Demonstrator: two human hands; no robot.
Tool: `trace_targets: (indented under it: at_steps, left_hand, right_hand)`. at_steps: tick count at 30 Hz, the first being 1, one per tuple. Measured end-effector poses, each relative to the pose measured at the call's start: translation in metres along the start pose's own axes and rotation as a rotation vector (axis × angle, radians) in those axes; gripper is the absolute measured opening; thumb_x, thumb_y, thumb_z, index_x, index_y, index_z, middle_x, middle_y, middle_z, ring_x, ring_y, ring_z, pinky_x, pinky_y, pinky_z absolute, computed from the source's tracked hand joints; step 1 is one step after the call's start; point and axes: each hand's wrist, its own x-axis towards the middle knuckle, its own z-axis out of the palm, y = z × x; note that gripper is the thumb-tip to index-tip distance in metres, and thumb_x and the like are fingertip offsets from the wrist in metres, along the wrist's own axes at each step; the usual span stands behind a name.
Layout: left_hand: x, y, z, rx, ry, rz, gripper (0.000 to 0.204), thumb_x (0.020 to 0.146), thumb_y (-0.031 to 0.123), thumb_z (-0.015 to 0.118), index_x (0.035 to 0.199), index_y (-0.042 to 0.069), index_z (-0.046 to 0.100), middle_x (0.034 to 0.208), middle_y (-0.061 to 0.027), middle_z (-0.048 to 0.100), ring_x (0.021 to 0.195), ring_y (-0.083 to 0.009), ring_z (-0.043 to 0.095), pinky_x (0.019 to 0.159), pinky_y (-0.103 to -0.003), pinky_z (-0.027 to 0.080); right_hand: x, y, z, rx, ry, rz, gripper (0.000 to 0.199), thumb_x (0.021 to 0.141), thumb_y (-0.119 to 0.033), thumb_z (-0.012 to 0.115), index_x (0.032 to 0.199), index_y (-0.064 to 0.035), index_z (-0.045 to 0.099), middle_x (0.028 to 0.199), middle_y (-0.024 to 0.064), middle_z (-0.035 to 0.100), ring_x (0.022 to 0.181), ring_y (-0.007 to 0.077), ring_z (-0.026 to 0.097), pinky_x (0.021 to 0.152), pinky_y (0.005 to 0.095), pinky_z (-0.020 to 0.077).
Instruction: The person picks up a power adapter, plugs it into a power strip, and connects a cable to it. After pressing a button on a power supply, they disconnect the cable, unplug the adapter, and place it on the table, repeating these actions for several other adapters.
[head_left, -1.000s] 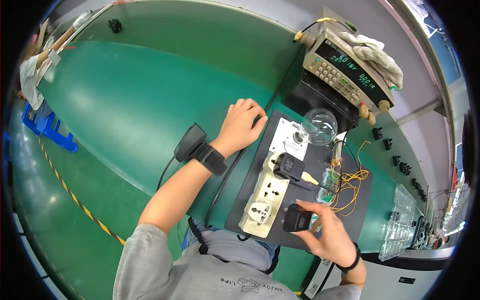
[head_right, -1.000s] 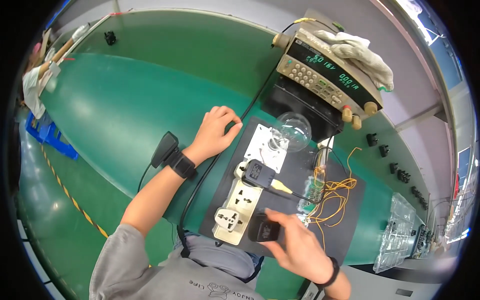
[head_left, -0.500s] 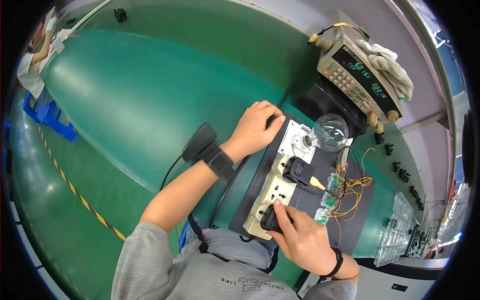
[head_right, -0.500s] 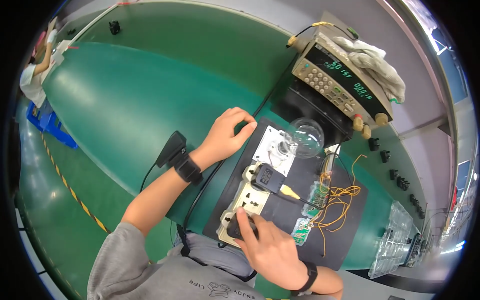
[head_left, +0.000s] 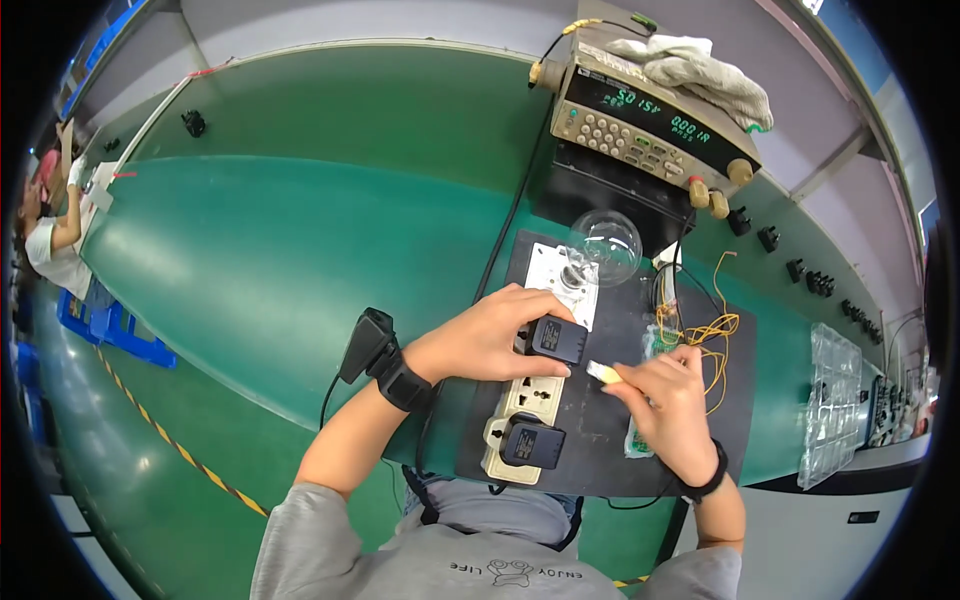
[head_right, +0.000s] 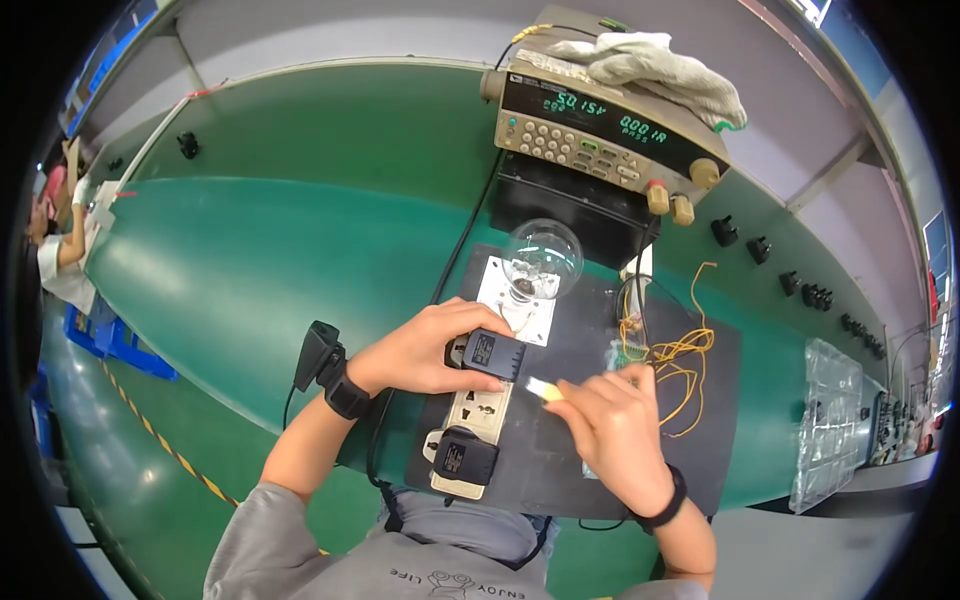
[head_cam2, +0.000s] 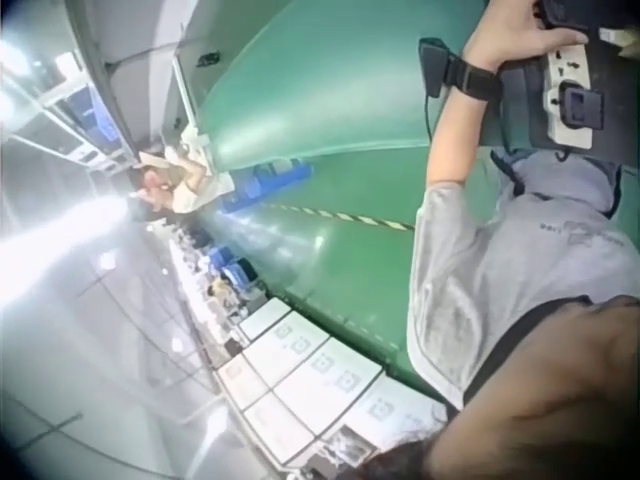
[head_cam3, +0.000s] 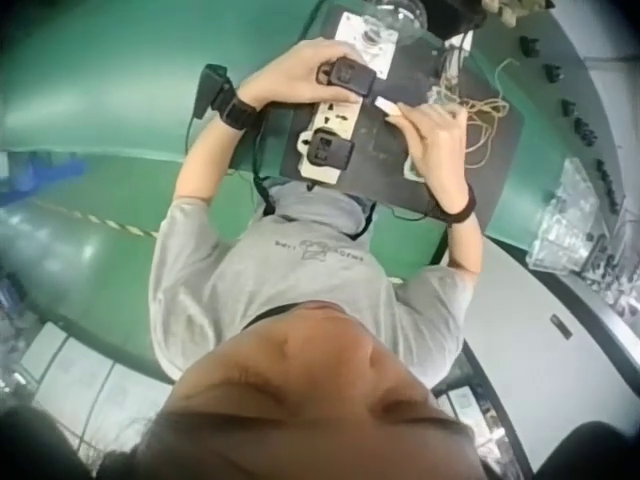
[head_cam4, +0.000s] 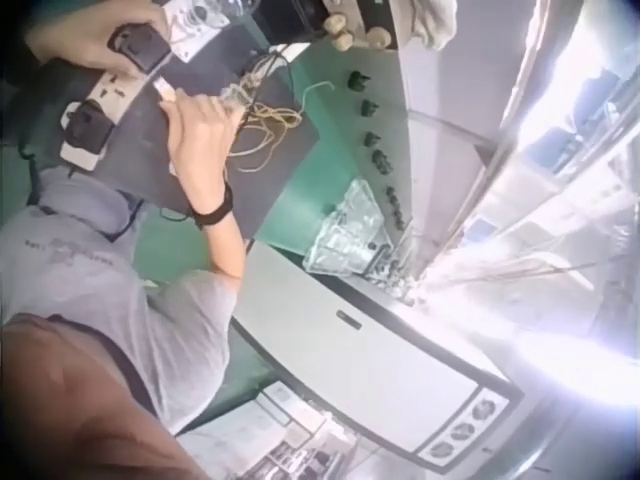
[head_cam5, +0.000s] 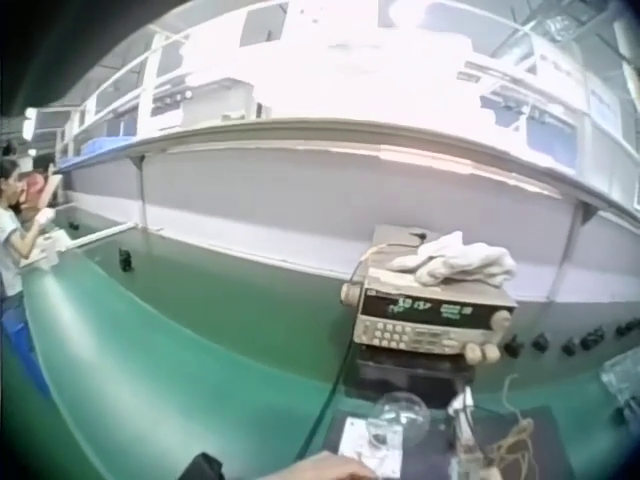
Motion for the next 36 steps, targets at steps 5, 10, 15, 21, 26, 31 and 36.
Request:
trace_targets:
  at_steps: [5, 10, 15, 21, 26, 31, 36]
  left_hand:
    - [-0.001, 0.012, 0.004, -0.016, 0.154, 0.08, 0.05, 0.068, 0.022, 0.081, 0.109, 0.005, 0.058, 0.104, -0.0079, 0.062, 0.097, -0.0232, 0.057, 0.084, -0.032, 0.045]
    - [-0.006, 0.039, 0.009, 0.038, 0.414, 0.491, 0.068, 0.063, 0.029, 0.084, 0.114, 0.001, 0.049, 0.106, -0.0142, 0.061, 0.102, -0.0266, 0.058, 0.086, -0.038, 0.043]
    - [-0.008, 0.055, 0.04, 0.121, 0.207, 0.41, 0.062, 0.063, 0.027, 0.084, 0.112, 0.006, 0.052, 0.113, -0.0132, 0.061, 0.101, -0.0277, 0.058, 0.089, -0.04, 0.036]
    - [-0.005, 0.042, 0.032, 0.097, 0.393, 0.343, 0.056, 0.069, 0.022, 0.079, 0.114, 0.003, 0.051, 0.111, -0.0129, 0.057, 0.104, -0.0274, 0.053, 0.089, -0.039, 0.038]
    - [0.001, -0.029, -0.008, 0.137, 0.962, -0.206, 0.047, 0.081, 0.019, 0.069, 0.119, 0.001, 0.047, 0.116, -0.0125, 0.045, 0.105, -0.026, 0.046, 0.09, -0.035, 0.039]
    - [0.039, -0.101, -0.032, 0.452, 0.968, -0.259, 0.042, 0.086, 0.019, 0.064, 0.121, 0.003, 0.048, 0.113, -0.013, 0.049, 0.102, -0.0259, 0.048, 0.09, -0.034, 0.039]
    - [0.071, -0.131, -0.063, 0.736, 0.94, -0.462, 0.044, 0.083, 0.022, 0.067, 0.121, 0.006, 0.052, 0.111, -0.0169, 0.056, 0.103, -0.0298, 0.053, 0.09, -0.038, 0.042]
  right_hand:
    - [-0.043, -0.02, 0.0, 0.2, -0.11, -0.043, 0.021, 0.068, -0.017, 0.076, 0.084, -0.0058, 0.07, 0.069, 0.0003, 0.063, 0.062, 0.0142, 0.054, 0.077, 0.034, 0.0331]
    - [-0.052, -0.029, 0.013, 0.18, 0.017, -0.016, 0.023, 0.065, -0.015, 0.077, 0.085, -0.0058, 0.07, 0.069, -0.0013, 0.062, 0.064, 0.0147, 0.053, 0.076, 0.0341, 0.0334]
    - [-0.046, -0.034, 0.013, 0.156, 0.073, -0.136, 0.015, 0.065, -0.012, 0.073, 0.079, -0.0069, 0.068, 0.066, -0.0003, 0.056, 0.063, 0.0154, 0.052, 0.073, 0.0338, 0.035]
    - [-0.036, -0.021, 0.0, 0.254, -0.032, -0.092, 0.023, 0.068, -0.02, 0.076, 0.083, -0.0067, 0.066, 0.074, 0.0022, 0.059, 0.073, 0.0194, 0.054, 0.079, 0.0359, 0.0367]
    - [0.009, 0.084, -0.049, -0.209, 0.103, 0.203, 0.038, 0.073, -0.024, 0.074, 0.103, -0.0046, 0.063, 0.092, 0.0087, 0.064, 0.084, 0.0267, 0.057, 0.082, 0.0367, 0.0371]
    - [0.035, 0.299, -0.034, -0.094, 0.253, 0.706, 0.069, 0.067, -0.031, 0.078, 0.123, -0.0007, 0.051, 0.112, 0.0198, 0.059, 0.101, 0.0323, 0.058, 0.091, 0.0406, 0.0423]
    - [0.082, 0.361, 0.01, -0.115, 0.322, 0.768, 0.067, 0.066, -0.031, 0.077, 0.12, -0.0001, 0.053, 0.117, 0.0196, 0.058, 0.112, 0.0337, 0.053, 0.094, 0.0483, 0.0388]
